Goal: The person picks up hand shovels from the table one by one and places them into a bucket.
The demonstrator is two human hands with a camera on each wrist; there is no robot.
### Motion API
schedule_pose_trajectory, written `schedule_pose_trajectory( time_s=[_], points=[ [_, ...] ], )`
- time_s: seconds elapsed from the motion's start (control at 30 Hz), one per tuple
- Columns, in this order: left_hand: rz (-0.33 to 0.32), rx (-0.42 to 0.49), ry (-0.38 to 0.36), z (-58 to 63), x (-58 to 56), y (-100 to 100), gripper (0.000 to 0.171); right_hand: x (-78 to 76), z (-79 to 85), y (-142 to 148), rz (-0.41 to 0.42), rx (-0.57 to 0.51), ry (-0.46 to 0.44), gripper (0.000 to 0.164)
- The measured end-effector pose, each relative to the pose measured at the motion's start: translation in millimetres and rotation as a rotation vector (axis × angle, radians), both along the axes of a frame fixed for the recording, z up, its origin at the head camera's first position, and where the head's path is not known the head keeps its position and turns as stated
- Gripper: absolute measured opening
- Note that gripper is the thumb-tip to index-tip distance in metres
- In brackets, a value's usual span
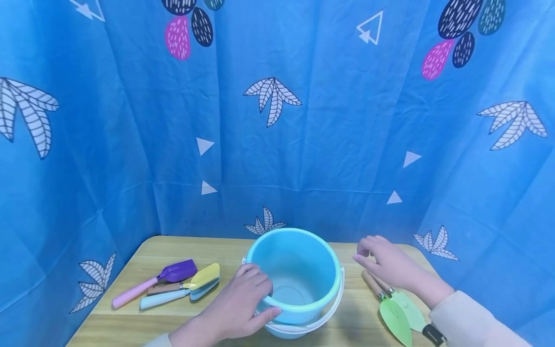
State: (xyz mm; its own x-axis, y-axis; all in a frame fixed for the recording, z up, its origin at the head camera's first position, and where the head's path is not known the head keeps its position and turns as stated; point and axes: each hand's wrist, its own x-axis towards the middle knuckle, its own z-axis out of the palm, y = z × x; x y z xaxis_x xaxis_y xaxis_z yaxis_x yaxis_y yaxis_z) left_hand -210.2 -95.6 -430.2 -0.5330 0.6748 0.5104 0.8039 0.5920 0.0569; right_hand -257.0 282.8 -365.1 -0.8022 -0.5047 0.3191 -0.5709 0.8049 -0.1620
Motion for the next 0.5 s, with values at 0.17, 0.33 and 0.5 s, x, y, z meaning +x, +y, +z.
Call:
schedule_pose_trajectory(
  time_s=[0.17,0.33,0.5],
  points=[
    [-0.004,0.006,-0.001,-1.8,-0.1,0.2,0.030,-9.4,-7.9,12.6,-0.051,0.005,-0.047,0.013],
    [-0.007,0.009,0.009,-1.7,0.0,0.2,0.030,-15.5,-12.5,20.3,-0.076,0.000,-0.083,0.014],
    [-0.011,0.014,0.019,-1.5,0.3,0.2,0.029,-21.9,-22.3,28.3,-0.087,-0.006,-0.099,0.016]
  ],
)
